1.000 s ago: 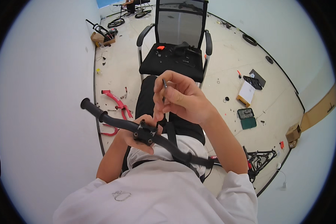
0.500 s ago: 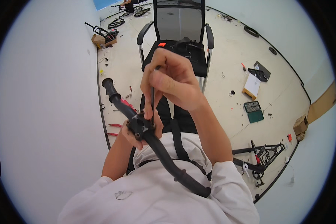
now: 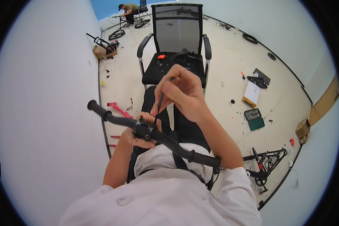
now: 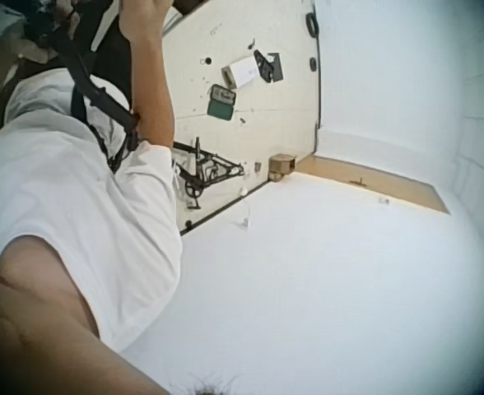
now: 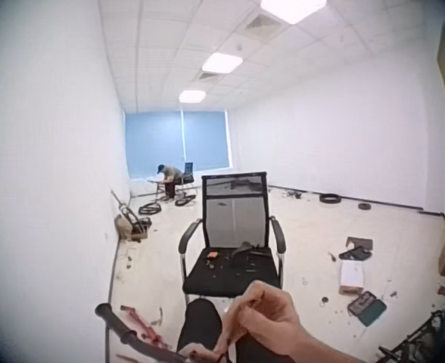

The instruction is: The person assembles a bicycle handlebar by inserting an Allen key into the stem, tightening bolts, and adjusting the handlebar position. They use an Allen key to secure the components and ensure the handlebar is properly aligned.

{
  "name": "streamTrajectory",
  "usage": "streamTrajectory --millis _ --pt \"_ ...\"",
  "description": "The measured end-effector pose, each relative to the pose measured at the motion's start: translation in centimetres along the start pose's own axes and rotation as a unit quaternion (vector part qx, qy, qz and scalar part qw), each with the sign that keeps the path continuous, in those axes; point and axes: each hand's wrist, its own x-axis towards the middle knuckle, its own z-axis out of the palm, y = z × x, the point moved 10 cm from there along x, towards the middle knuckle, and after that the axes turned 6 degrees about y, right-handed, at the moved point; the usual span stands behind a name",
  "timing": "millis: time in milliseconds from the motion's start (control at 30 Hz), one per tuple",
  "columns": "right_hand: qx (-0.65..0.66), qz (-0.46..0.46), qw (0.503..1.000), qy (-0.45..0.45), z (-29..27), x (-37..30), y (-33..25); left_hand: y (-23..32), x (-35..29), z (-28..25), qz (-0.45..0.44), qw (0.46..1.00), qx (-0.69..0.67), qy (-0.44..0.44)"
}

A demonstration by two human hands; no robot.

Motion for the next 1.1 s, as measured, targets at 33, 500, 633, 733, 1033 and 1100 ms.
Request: streamTrajectory --millis 33,500,633,733,1033,1100 --pt "0.010 0.022 1.000 -0.006 0.1 0.0 0.2 -0.1 0.1 -0.3 0.002 1.000 0.025 -0.001" --pt "-0.040 0.035 0.961 0.273 -2.2 0.1 6.5 0.5 1.0 -3.0 -0.051 0.875 0.401 0.265" --pt "-0.132 -0.041 0.936 0.324 -2.7 2.6 7.1 0.5 -0.1 -4.7 -0.017 0.825 0.481 0.294" --pt "-0.099 -0.105 0.943 0.299 -1.4 6.1 3.6 -0.9 -1.3 -6.0 -0.070 0.824 0.486 0.283" --pt "-0.534 0.150 0.788 -0.267 4.6 0.1 5.1 2.2 -0.7 -1.5 0.000 0.991 0.137 0.005" --pt "-0.525 0.170 0.768 -0.324 6.2 -0.8 4.6 2.0 -1.5 -0.1 -0.010 0.999 -0.005 -0.035"
